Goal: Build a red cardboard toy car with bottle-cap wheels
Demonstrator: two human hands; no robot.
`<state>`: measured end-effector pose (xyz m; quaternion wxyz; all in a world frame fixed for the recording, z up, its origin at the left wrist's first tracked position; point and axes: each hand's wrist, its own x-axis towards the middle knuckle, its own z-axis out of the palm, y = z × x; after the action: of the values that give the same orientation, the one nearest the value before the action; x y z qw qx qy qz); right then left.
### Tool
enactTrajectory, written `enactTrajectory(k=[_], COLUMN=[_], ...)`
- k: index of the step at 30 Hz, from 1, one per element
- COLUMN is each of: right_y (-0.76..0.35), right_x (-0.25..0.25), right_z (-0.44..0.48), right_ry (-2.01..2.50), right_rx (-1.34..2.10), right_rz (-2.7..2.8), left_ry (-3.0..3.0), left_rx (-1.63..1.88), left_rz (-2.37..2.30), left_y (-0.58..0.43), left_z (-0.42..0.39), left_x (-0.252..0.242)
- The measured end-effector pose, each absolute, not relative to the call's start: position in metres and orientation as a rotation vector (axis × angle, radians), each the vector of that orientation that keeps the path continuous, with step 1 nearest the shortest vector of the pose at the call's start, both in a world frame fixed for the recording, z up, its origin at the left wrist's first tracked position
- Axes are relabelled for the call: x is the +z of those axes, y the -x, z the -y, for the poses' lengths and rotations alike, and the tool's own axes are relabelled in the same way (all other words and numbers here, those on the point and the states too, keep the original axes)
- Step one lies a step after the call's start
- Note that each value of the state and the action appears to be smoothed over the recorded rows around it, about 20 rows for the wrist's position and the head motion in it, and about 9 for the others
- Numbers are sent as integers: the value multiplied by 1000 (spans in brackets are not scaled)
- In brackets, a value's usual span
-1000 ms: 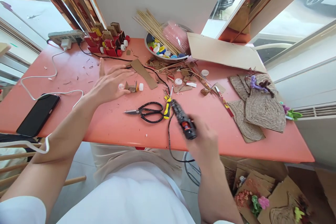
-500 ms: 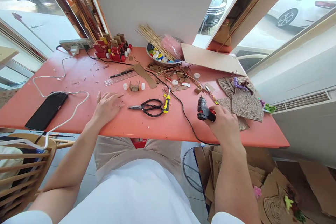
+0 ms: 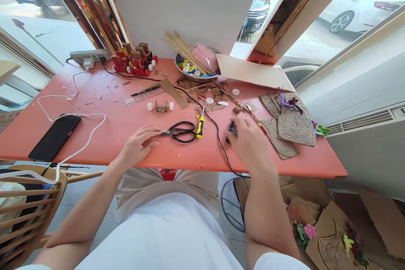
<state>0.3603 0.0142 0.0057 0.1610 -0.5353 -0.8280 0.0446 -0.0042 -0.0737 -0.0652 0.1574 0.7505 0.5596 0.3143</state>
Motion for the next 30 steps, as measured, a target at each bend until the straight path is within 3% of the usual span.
enactTrajectory(k=[4, 12, 16, 19, 26, 30], right_y=[-266, -184, -214, -254, -358, -417], right_x=[19, 18, 25, 35, 61, 63], right_z=[-31, -61, -59, -54, -41, -24], right_ry=[1464, 1571, 1570, 1542, 1910, 2127], right_rx=[372, 334, 339, 298, -146, -541], right_rz=[2620, 2762, 2683, 2319, 1243, 1185], left_ry=[-2118, -2239, -2263, -2310, -2408, -2381], left_rx=[991, 1007, 998, 1010, 1018, 971], left_rz=[-1619, -1582, -1589, -1591, -1565, -1588], left_y=[8, 3, 1, -1, 1, 5], left_z=[74, 77, 81, 82, 84, 85], left_x=[-69, -77, -78, -76, -73, -74])
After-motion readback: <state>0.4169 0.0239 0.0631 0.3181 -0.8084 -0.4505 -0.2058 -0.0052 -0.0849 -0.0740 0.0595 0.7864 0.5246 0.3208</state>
